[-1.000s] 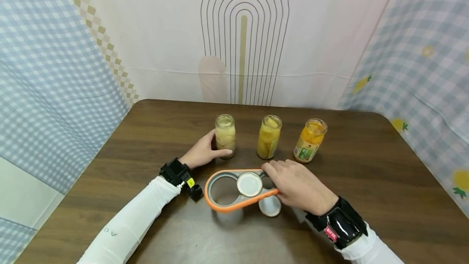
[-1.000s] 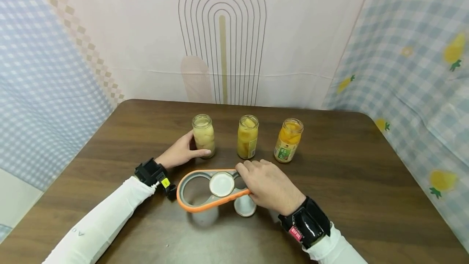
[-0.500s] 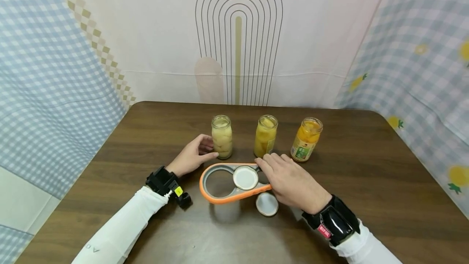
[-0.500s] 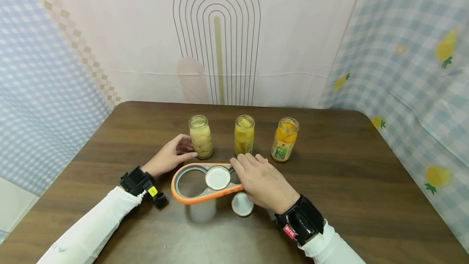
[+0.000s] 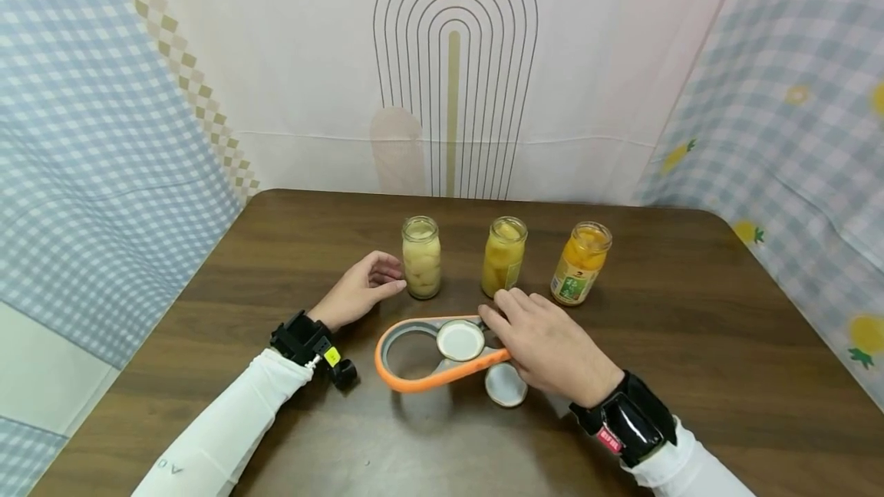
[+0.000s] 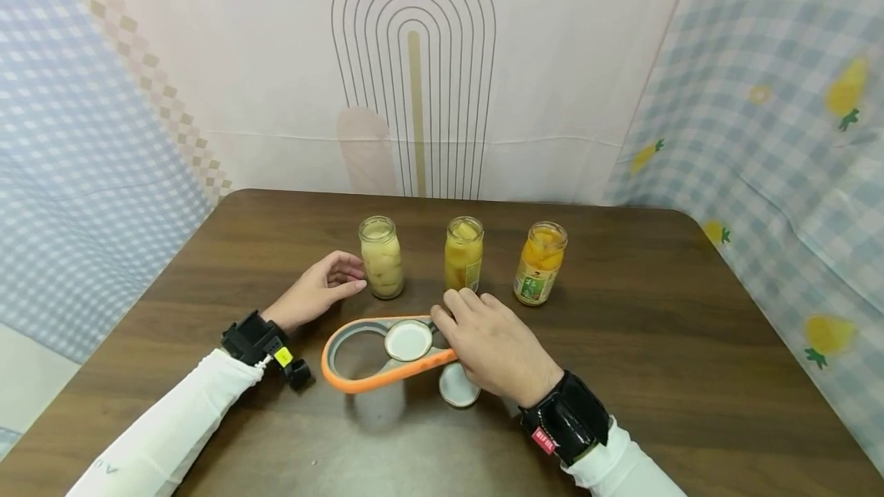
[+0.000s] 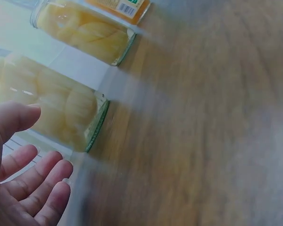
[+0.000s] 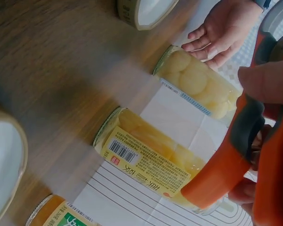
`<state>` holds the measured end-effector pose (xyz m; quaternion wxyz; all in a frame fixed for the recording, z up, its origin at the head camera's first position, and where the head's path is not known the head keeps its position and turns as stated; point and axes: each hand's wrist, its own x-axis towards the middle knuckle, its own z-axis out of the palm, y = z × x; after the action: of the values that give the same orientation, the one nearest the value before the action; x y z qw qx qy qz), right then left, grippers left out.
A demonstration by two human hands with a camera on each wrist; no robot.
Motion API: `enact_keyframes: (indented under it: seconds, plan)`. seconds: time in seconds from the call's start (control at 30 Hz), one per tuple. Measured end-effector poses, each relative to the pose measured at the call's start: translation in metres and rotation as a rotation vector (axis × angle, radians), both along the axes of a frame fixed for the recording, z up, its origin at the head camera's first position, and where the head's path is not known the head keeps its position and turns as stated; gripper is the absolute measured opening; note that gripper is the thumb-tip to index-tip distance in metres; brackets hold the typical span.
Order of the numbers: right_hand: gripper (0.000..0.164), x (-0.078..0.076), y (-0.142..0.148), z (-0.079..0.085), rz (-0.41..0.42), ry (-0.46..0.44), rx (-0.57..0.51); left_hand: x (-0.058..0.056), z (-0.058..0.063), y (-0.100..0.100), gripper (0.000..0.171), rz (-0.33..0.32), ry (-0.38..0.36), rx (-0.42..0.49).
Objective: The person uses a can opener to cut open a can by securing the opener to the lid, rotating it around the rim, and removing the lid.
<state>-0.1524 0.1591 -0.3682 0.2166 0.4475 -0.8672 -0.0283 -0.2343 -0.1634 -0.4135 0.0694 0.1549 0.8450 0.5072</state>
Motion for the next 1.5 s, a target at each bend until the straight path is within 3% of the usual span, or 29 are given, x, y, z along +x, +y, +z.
enact_keyframes:
  seconds: [0.93,1.5]
  plan:
    - [0.053,0.009,-0.022,-0.006,-0.025,0.007,0.075,-0.008,0.0,-0.002,0.042,0.024,-0.017,0.008]
    - [0.053,0.014,-0.028,-0.013,-0.084,-0.064,0.151,-0.009,0.003,-0.004,0.044,0.019,-0.018,-0.006]
